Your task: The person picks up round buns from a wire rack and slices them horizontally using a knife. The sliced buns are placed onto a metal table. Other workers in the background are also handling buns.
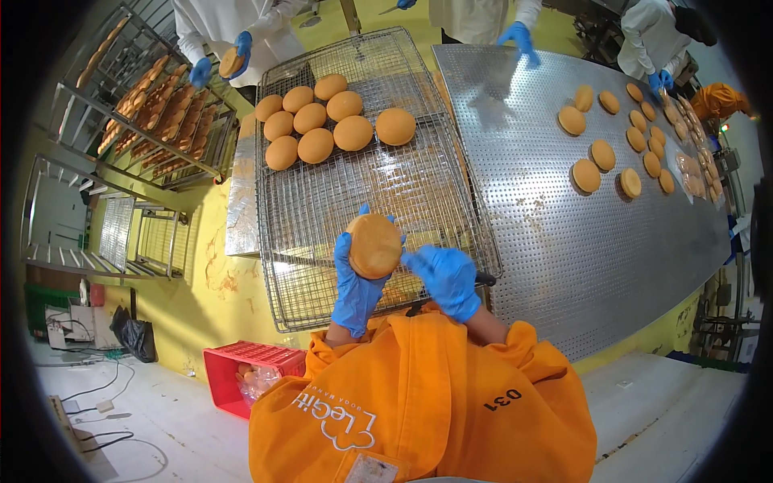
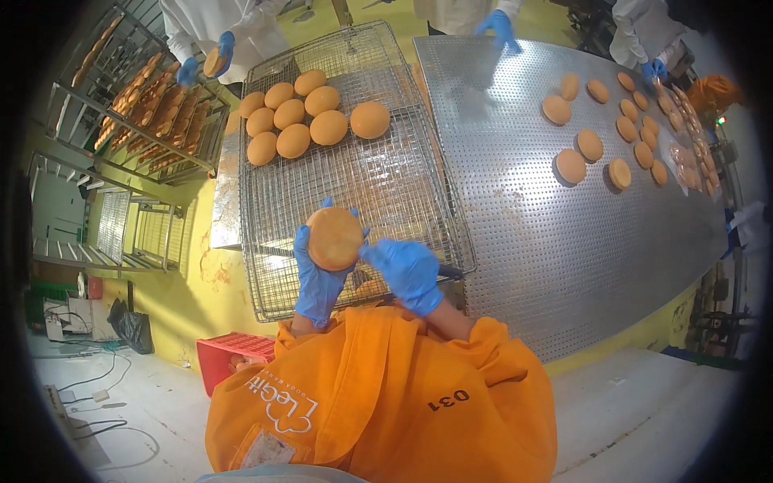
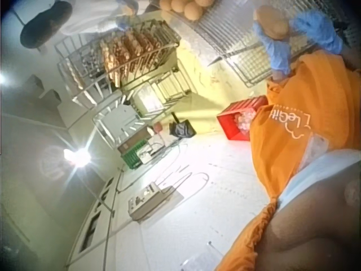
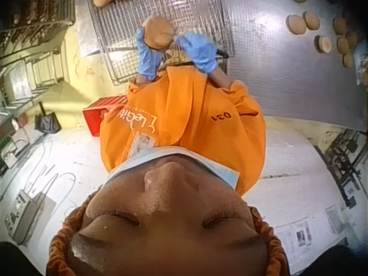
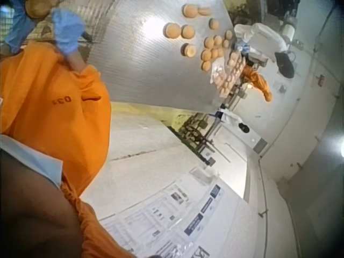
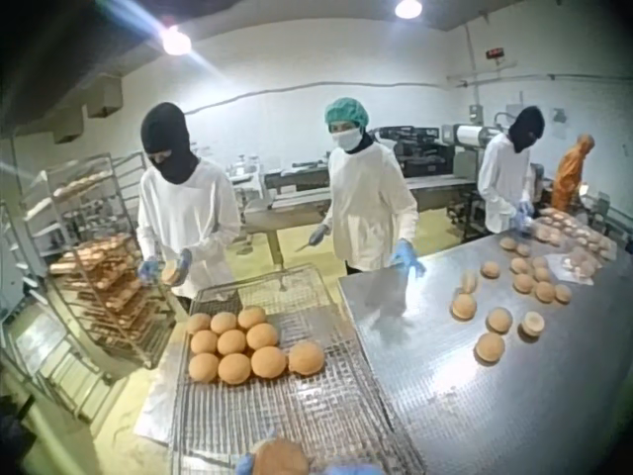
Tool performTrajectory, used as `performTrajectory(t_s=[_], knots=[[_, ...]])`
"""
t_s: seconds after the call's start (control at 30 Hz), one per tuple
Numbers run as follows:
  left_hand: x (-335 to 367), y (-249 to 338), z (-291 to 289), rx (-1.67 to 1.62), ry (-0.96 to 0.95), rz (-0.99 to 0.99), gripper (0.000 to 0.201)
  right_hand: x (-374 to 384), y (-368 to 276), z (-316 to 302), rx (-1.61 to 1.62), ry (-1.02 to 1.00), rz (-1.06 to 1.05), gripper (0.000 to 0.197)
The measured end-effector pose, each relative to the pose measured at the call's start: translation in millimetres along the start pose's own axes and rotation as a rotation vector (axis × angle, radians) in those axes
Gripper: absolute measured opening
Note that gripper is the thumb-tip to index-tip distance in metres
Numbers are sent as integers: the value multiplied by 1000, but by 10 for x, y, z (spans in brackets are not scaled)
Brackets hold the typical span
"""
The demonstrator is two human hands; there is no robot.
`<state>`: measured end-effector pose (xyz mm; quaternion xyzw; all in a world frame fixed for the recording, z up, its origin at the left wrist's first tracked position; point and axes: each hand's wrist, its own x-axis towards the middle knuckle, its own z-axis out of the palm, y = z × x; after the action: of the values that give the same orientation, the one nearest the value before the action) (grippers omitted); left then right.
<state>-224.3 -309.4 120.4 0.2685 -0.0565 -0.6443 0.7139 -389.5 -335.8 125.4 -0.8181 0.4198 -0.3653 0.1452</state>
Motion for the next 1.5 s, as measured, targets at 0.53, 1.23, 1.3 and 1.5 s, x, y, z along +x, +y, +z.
performTrajectory(t_s=[0.53,1.23,1.3,1.5], knots=[[37,-112,-178,-142,-10,-356,66,109,26,-41,-19,-75,-27,35],[-96,-107,157,358,-333,77,129,158,16,-66,301,5,143,30],[-74,-105,106,576,-331,233,128,195,-23,-100,398,-15,201,28],[14,-40,-41,1004,-516,456,129,157,58,-162,238,-24,-7,24]])
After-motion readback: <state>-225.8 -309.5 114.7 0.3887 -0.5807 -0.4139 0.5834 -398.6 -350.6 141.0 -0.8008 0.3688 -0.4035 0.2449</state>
